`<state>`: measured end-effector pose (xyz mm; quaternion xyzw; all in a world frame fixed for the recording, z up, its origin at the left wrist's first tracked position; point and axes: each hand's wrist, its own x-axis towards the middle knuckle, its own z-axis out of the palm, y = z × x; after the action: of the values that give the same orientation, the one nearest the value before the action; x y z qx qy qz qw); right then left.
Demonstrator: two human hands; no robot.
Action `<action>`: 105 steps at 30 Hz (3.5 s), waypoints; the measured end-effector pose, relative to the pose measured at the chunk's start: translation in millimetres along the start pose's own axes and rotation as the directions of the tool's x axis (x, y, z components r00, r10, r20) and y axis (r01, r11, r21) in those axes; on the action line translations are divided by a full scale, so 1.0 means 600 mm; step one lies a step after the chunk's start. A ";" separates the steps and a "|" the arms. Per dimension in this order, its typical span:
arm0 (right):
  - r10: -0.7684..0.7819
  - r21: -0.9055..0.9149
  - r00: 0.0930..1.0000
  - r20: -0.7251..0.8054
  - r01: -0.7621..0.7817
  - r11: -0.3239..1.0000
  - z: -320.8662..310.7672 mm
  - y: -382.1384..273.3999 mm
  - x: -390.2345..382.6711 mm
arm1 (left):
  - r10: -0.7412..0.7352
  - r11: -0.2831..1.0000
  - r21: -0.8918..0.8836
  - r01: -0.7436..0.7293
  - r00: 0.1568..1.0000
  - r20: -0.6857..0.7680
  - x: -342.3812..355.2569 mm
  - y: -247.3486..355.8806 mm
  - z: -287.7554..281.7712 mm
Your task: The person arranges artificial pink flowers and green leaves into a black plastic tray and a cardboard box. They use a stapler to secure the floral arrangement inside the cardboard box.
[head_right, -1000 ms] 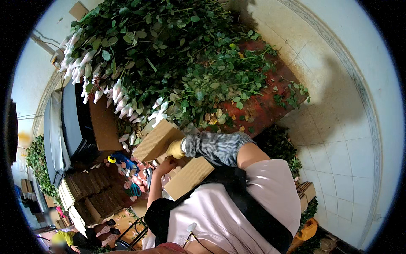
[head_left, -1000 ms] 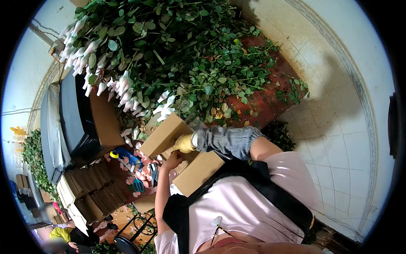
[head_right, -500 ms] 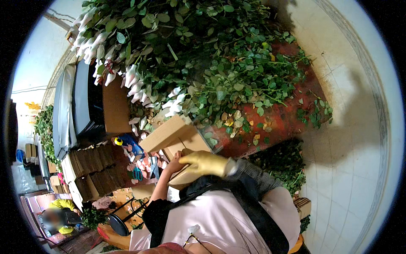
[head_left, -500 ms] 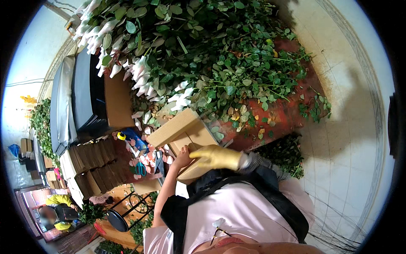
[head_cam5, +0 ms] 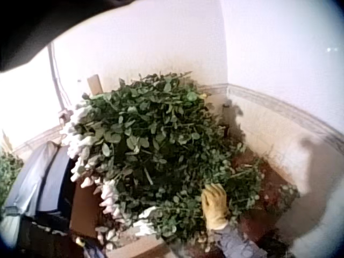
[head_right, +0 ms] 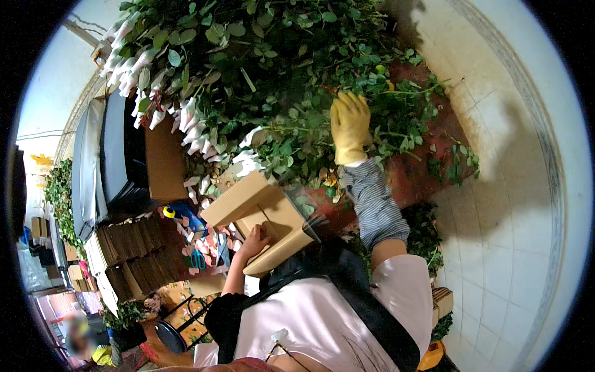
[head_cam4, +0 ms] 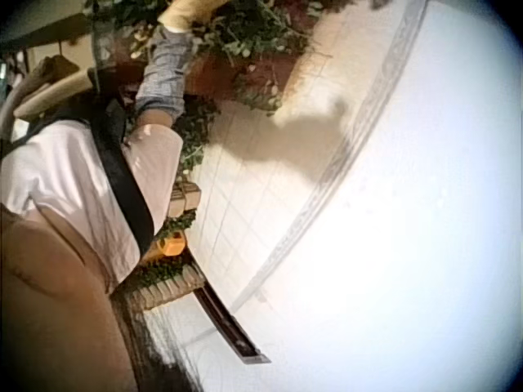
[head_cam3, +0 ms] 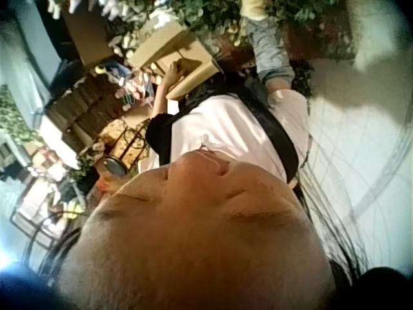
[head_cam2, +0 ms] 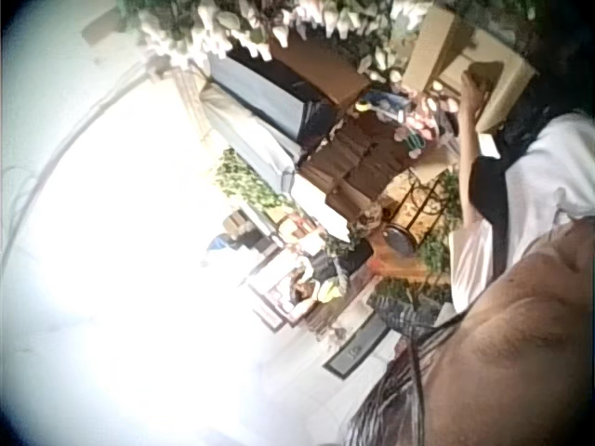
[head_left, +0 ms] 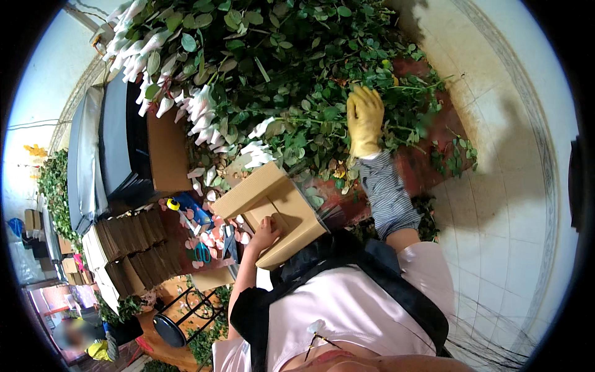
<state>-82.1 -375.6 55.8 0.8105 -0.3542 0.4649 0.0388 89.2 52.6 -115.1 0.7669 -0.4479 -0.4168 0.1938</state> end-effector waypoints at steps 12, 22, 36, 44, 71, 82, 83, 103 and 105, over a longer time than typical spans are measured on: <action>0.123 -0.171 0.885 0.448 -0.050 0.984 -0.090 -0.073 -0.188 | -0.102 0.993 -0.056 0.106 0.993 0.062 0.013 0.025 -0.015; 0.132 -0.244 0.974 0.182 -0.085 0.966 0.021 0.096 -0.044 | -0.087 0.995 -0.043 0.090 0.994 0.058 0.011 0.013 -0.023; -0.223 -0.193 0.725 0.651 0.442 0.876 -0.274 -0.034 0.145 | -0.073 0.787 -0.580 0.209 0.966 0.247 0.004 0.018 -0.065; -0.043 0.090 -0.104 0.994 0.499 0.862 -0.077 -0.018 -0.364 | -0.008 0.506 -0.810 0.298 0.940 0.340 -0.004 0.073 -0.106; -0.239 0.416 0.797 0.555 -0.017 0.909 -0.136 -0.063 -0.115 | 0.108 0.991 -0.054 -0.122 0.972 -0.208 -0.033 0.017 -0.019; -0.226 0.171 0.393 0.891 0.171 0.970 -0.050 -0.043 -0.358 | 0.259 0.826 0.557 -0.089 0.937 -0.234 -0.063 0.148 -0.065; -0.343 0.300 0.434 0.833 0.167 0.939 -0.049 -0.027 -0.376 | 0.257 0.862 0.491 -0.128 0.944 -0.205 -0.062 0.131 -0.065; 0.220 -0.127 0.814 0.538 -0.179 0.976 0.071 0.158 -0.029 | 0.199 0.967 0.203 -0.152 0.951 -0.235 -0.053 0.052 -0.040; -0.032 -0.016 0.998 0.051 0.033 0.999 0.013 0.163 0.010 | 0.197 0.969 0.197 -0.151 0.951 -0.240 -0.053 0.063 -0.043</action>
<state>-134.1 -454.7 30.0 0.8273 -0.3456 0.4407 0.0441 82.3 57.9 -60.3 0.7860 -0.5200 -0.2537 0.2176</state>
